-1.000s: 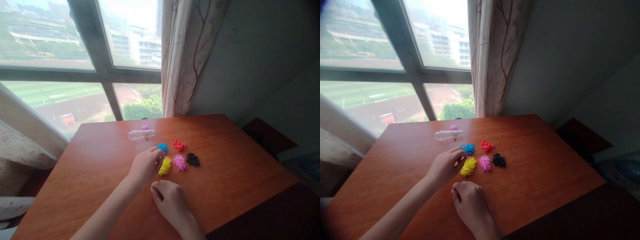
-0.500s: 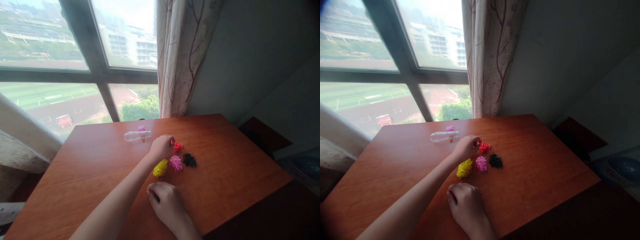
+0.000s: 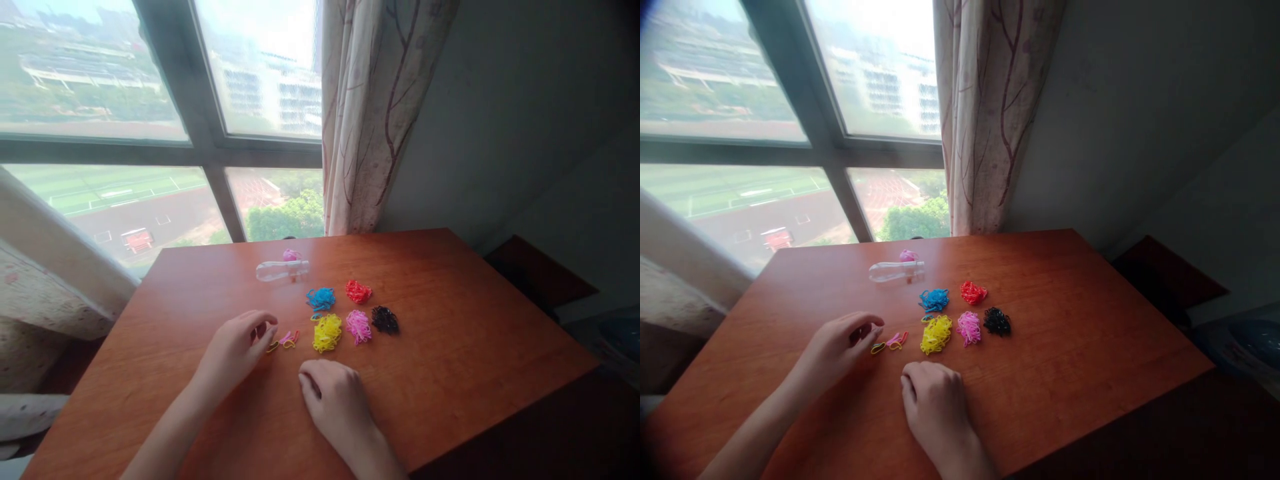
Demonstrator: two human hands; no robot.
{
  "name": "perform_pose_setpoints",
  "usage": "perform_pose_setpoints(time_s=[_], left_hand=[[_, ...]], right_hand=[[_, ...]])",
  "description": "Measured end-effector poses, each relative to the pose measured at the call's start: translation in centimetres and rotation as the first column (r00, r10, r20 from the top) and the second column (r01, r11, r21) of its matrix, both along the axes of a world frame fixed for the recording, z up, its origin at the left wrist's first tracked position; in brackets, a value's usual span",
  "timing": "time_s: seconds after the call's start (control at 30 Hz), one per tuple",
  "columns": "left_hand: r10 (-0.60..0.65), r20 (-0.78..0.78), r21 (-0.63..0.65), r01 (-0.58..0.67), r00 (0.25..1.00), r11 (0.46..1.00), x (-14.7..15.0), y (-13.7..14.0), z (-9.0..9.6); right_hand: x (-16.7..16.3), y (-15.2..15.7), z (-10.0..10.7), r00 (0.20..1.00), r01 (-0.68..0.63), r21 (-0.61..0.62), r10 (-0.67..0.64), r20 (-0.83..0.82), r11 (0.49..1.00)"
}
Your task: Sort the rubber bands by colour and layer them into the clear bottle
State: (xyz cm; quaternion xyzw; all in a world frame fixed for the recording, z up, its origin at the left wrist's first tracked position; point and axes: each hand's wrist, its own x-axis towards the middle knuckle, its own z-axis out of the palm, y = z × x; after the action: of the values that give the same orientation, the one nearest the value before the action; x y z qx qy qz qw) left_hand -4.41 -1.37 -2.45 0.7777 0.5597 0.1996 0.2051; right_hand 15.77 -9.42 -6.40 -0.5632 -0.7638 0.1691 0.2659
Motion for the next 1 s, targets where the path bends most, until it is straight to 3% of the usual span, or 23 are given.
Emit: perform_pose_setpoints(time_s=[0.23, 0.4, 0.73, 1.0], left_hand=[[0.005, 0.024, -0.022, -0.005, 1.0, 1.0, -1.6, -2.5, -1.6], [0.006, 0.015, -0.052, -0.005, 1.0, 0.999, -1.8, -2.7, -1.8], [0.0, -0.114, -0.136, -0.016, 0.993, 0.991, -1.6, -3.0, -1.0], [-0.013, -0.142, -0.141, -0.007, 0.99, 0.99, -1.6, -3.2, -1.1]], right_hand=[[-2.2, 0.1, -0.4, 0.984, 0.138, 0.039, -0.141, 0.107, 0.99], [-3.9, 0.4, 0.2, 0.954, 0.239, -0.021, -0.231, 0.192, 0.971], [-5.2, 2.3, 1.2, 0.914, 0.276, -0.112, -0.224, 0.339, 0.955], [-5.3, 2.5, 0.7, 0.922, 0.271, -0.083, -0.234, 0.308, 0.959]])
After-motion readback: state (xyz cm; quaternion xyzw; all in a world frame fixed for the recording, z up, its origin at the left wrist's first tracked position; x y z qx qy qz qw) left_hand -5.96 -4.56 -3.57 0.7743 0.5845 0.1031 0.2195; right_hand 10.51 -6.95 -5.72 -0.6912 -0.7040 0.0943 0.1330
